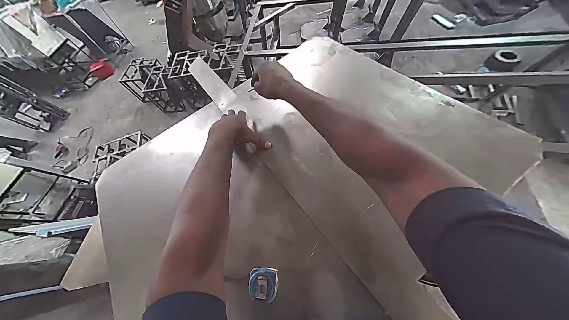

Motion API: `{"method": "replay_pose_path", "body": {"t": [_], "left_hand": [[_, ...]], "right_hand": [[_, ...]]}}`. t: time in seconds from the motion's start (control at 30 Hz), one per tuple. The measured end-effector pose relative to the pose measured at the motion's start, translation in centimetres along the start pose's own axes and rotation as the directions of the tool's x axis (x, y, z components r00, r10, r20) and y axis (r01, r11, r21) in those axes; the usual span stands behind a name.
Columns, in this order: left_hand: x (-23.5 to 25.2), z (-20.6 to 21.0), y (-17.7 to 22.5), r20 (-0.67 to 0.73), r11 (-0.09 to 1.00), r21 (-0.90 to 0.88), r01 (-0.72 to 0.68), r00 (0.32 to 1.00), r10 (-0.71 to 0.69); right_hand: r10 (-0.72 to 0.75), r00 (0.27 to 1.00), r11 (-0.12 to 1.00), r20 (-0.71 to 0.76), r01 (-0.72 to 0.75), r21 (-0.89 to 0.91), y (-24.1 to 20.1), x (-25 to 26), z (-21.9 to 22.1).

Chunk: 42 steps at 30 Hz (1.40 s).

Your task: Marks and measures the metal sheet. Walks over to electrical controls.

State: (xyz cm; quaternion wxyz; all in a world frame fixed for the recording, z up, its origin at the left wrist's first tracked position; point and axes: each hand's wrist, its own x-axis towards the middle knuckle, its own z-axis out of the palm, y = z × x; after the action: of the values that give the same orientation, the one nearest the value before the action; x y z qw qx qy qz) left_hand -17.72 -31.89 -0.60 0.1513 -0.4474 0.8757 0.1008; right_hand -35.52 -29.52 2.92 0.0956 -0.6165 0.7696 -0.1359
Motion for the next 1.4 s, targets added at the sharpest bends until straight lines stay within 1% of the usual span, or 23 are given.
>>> {"method": "replay_pose_path", "body": {"t": [0.07, 0.17, 0.27, 0.4, 0.5, 0.6, 0.73, 0.77, 0.9, 1.0, 1.13, 1.27, 1.33, 1.4], "left_hand": [[-0.2, 0.1, -0.1, -0.020, 1.000, -0.002, -0.002, 1.000, 0.002], [-0.4, -0.3, 0.3, 0.003, 1.000, 0.000, 0.019, 1.000, -0.019], [-1.1, -0.9, 0.7, 0.032, 1.000, -0.013, 0.023, 0.999, -0.022], [-1.5, -1.2, 0.9, 0.047, 1.000, -0.007, 0.030, 0.998, -0.030], [-2.3, -1.7, 1.5, 0.069, 0.999, 0.007, 0.040, 0.997, -0.040], [-2.3, -1.8, 1.7, 0.069, 0.999, 0.013, 0.040, 0.997, -0.041], [-1.2, -1.1, 1.1, 0.036, 0.999, 0.026, 0.038, 0.999, -0.039], [-1.0, -1.0, 1.0, 0.031, 0.999, 0.024, 0.039, 0.999, -0.040], [-0.4, -0.7, 0.6, 0.050, 0.999, 0.025, 0.026, 0.998, -0.027], [-0.2, -0.8, 0.6, 0.060, 1.000, 0.018, 0.004, 0.998, -0.005], [0.2, -0.7, 0.4, 0.054, 0.999, 0.041, 0.013, 0.998, -0.015], [-0.1, -0.9, 0.8, 0.065, 0.998, 0.055, 0.020, 0.998, -0.023], [0.1, -0.9, 0.7, 0.060, 0.999, 0.041, 0.010, 0.998, -0.013], [0.3, -0.7, 0.4, 0.065, 0.999, 0.035, -0.009, 0.998, 0.007]], "right_hand": [[0.027, 1.000, 1.000, -0.008, -0.026, 0.008, -0.4, 1.6, 0.8], [0.069, 0.998, 0.997, 0.009, -0.070, 0.022, -0.9, 3.0, 1.5], [0.048, 0.999, 0.998, 0.009, -0.048, 0.029, -1.1, 4.1, 2.7], [0.056, 0.998, 0.998, -0.001, -0.056, 0.039, -1.5, 4.4, 3.1], [0.064, 0.998, 0.998, 0.011, -0.064, 0.004, -2.0, 4.0, 2.5], [0.020, 0.999, 0.998, 0.033, -0.018, -0.063, -2.7, 3.7, 1.6], [-0.115, 0.992, 0.977, 0.044, 0.121, -0.175, -3.7, 3.3, 1.2], [-0.129, 0.990, 0.970, 0.057, 0.138, -0.200, -4.0, 3.1, 1.0], [-0.126, 0.987, 0.969, 0.100, 0.144, -0.203, -4.6, 1.1, 0.0], [-0.152, 0.976, 0.963, 0.155, 0.181, -0.198, -3.9, -0.9, -1.0], [-0.196, 0.954, 0.949, 0.228, 0.243, -0.201, -2.4, -3.8, -1.6], [-0.192, 0.949, 0.954, 0.252, 0.241, -0.178, -1.8, -6.6, -2.0], [-0.198, 0.947, 0.949, 0.254, 0.250, -0.192, -2.1, -6.8, -2.0], [-0.161, 0.954, 0.954, 0.254, 0.216, -0.206, -2.9, -7.1, -2.0]]}}
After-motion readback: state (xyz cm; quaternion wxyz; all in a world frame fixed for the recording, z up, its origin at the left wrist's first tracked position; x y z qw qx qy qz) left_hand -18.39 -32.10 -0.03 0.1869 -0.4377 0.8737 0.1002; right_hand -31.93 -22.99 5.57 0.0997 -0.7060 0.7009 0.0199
